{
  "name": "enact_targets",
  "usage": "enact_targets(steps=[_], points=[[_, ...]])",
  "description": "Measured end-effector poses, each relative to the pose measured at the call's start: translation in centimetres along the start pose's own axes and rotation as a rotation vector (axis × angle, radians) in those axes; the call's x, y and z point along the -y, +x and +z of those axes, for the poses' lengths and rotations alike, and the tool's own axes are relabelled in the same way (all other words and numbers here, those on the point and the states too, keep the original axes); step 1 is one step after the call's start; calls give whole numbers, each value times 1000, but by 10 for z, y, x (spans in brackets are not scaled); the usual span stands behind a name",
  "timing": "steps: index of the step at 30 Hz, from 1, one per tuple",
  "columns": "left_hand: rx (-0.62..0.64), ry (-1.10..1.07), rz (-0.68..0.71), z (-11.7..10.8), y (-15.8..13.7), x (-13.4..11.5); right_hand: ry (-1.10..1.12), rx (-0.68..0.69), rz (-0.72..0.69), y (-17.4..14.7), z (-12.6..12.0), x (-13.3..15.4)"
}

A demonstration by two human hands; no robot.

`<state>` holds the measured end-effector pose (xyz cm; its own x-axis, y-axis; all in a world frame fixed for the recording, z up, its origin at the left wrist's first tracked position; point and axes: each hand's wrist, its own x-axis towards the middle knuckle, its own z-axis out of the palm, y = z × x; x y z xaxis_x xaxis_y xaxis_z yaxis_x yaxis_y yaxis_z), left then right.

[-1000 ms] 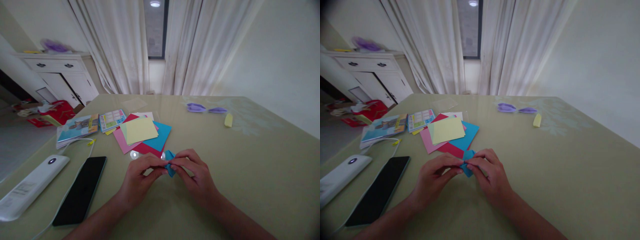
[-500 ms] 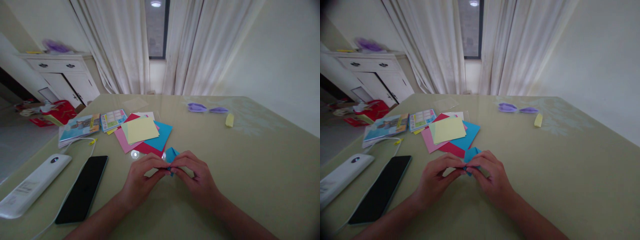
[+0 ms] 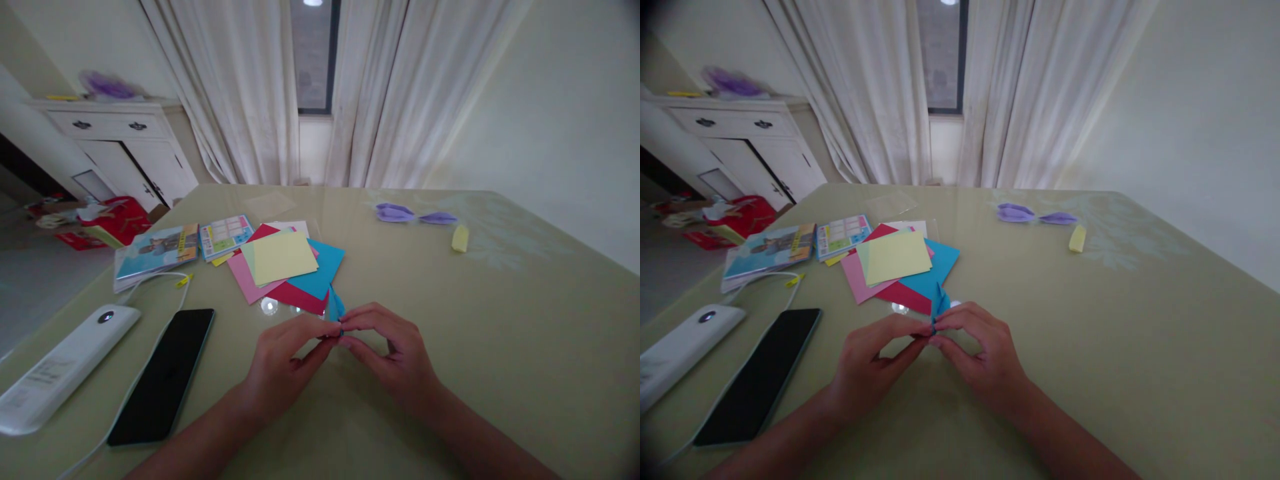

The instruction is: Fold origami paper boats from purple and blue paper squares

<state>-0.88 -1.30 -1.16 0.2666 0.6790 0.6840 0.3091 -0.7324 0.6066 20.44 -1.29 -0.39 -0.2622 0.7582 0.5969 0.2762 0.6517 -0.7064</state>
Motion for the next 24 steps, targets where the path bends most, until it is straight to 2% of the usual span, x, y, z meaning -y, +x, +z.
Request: enact_targets(steps=[4,8,12,16,21,24], points=[[-9,15,45,2,-1,0,-119,-18,-48,-3,3,0],[4,19,-9,3,0,0,-218,-53,-91,-3,7,1],[11,1,-44,5,1,2,-195,-42,-119,-1,7,2],[-17,-29,-61,5,1,2,-128,-22,-80,0,4,1],[-4,-52,-27,3,-1,3,-137,46,-101,1,0,1],[-4,-53,11,3,-2,4,-159,39,-102,-1,2,1]])
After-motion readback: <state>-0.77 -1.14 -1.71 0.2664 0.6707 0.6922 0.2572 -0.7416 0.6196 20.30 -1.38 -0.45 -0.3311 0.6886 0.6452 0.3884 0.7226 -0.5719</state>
